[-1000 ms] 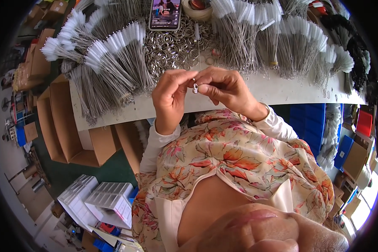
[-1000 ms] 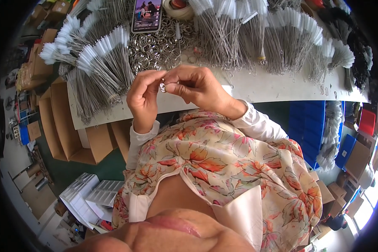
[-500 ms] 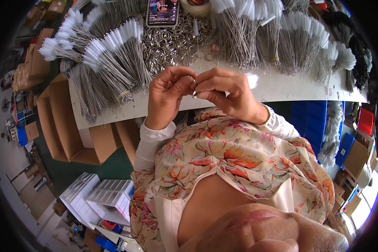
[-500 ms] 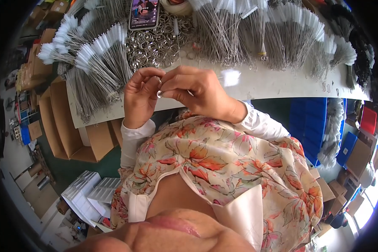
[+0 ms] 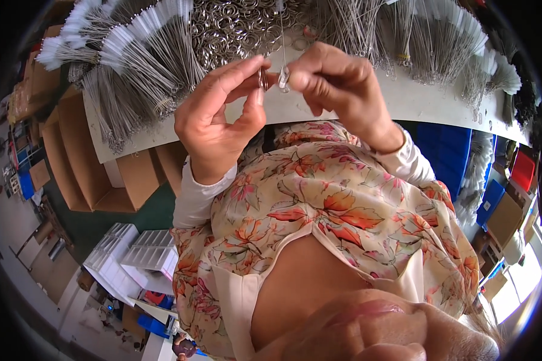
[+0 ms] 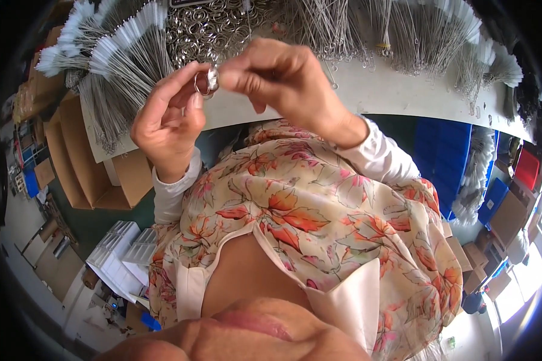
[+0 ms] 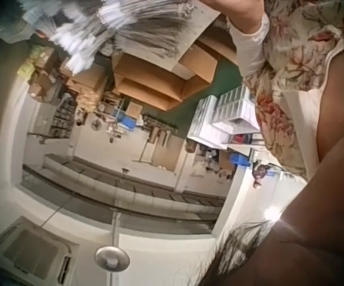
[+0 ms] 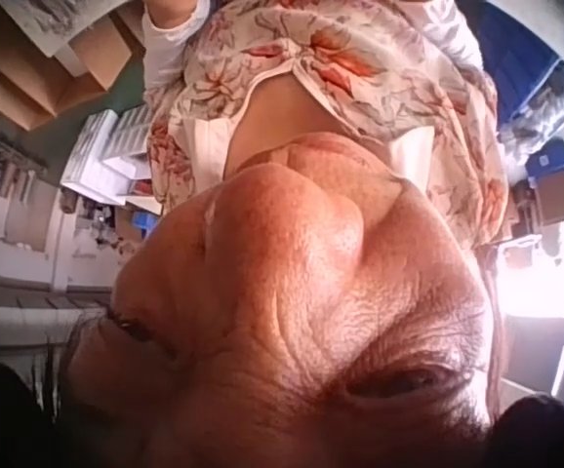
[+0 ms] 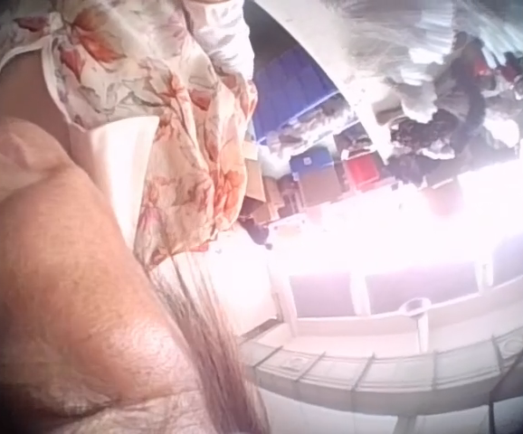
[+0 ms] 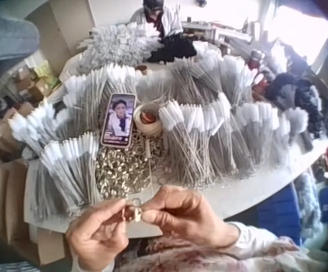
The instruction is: Assembling small white cleaning brushes onto metal rings and organizing them.
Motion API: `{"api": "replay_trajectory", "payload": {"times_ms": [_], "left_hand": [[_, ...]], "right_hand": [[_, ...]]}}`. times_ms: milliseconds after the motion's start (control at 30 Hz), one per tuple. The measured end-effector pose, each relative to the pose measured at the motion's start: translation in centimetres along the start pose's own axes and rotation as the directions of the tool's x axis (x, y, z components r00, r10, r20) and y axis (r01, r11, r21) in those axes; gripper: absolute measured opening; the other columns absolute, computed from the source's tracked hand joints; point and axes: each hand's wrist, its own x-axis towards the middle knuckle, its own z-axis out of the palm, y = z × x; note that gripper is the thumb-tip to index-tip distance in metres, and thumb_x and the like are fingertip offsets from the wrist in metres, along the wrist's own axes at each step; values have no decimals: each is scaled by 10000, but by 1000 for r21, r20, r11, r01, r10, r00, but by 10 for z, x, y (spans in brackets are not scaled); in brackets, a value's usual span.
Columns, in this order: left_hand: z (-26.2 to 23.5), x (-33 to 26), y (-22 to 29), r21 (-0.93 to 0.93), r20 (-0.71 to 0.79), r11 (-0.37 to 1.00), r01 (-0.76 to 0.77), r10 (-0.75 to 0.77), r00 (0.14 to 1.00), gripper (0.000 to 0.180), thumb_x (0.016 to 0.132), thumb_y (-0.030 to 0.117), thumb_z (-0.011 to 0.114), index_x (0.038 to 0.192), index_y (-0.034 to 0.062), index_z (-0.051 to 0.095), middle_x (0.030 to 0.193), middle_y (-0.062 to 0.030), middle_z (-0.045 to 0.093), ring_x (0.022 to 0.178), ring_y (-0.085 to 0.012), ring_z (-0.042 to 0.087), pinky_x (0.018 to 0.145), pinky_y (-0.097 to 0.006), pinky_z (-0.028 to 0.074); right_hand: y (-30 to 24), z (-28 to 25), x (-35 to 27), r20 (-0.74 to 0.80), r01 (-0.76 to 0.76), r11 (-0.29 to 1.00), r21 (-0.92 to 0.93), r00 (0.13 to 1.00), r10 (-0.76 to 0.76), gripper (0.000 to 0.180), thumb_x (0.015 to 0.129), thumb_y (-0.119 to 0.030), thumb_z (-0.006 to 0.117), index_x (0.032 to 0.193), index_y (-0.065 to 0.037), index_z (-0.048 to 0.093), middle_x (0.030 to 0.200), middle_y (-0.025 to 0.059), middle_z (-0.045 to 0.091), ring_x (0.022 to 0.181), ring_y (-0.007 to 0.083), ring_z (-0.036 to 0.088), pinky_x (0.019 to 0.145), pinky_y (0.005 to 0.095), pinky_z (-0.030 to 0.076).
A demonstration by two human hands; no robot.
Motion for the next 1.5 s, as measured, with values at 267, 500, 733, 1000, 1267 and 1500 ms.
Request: {"api": "replay_trajectory", "payload": {"times_ms": [267, 500, 733, 1000, 1267, 1500], "left_hand": [[4, 0, -8, 289, -50, 922, -258, 283, 958, 338, 694, -89, 649, 1023, -11, 640, 946, -117, 654, 765, -183, 667, 683, -244, 545], [-3, 2, -9, 224, -31, 960, -171, 182, 983, 323, 709, -97, 629, 1022, -16, 641, 957, -124, 652, 790, -154, 650, 709, -239, 545], [-23, 6, -10, -40, 188, 957, 287, -274, 943, 280, 811, -74, 516, 1082, -73, 587, 1003, -143, 636, 878, -161, 619, 788, -250, 505], [-89, -1, -47, 185, 36, 885, 427, -441, 897, 193, 866, 75, 578, 1041, 4, 617, 915, -96, 653, 761, -143, 646, 674, -252, 527], [-292, -8, -109, 851, -511, -10, 525, -242, 825, 350, 753, 425, 637, 916, 116, 668, 888, -95, 670, 844, -288, 629, 730, -368, 479], [-300, -5, -117, 818, -447, 289, 497, -223, 866, 198, 788, 220, 641, 837, 29, 650, 725, -88, 661, 647, -177, 633, 604, -285, 466]], "right_hand": [[-3, 8, 5, 38, -339, 886, 316, 938, 345, 191, 855, -215, 635, 923, -36, 649, 728, -14, 606, 576, 36, 507, 507, 180, 416], [7, 5, 10, 68, -263, 951, 161, 964, 255, 173, 831, -163, 657, 896, -3, 650, 734, 10, 615, 578, 49, 528, 516, 191, 439], [15, 10, 3, 108, -312, 947, -73, 942, 318, 150, 819, -116, 653, 919, -4, 648, 747, 33, 624, 579, 74, 559, 510, 212, 446], [82, 6, -36, 267, 260, 561, -786, 961, -71, 198, 664, -135, 689, 847, -70, 649, 738, 50, 559, 724, 221, 559, 618, 322, 454], [83, -4, -30, 245, 320, 622, -715, 947, -207, 203, 712, -190, 682, 873, -78, 628, 853, 58, 572, 799, 235, 530, 725, 341, 433], [83, -22, 31, 38, 183, 494, -850, 956, -290, 206, 769, -198, 637, 925, -77, 578, 781, 84, 607, 765, 279, 590, 629, 382, 473]]}}
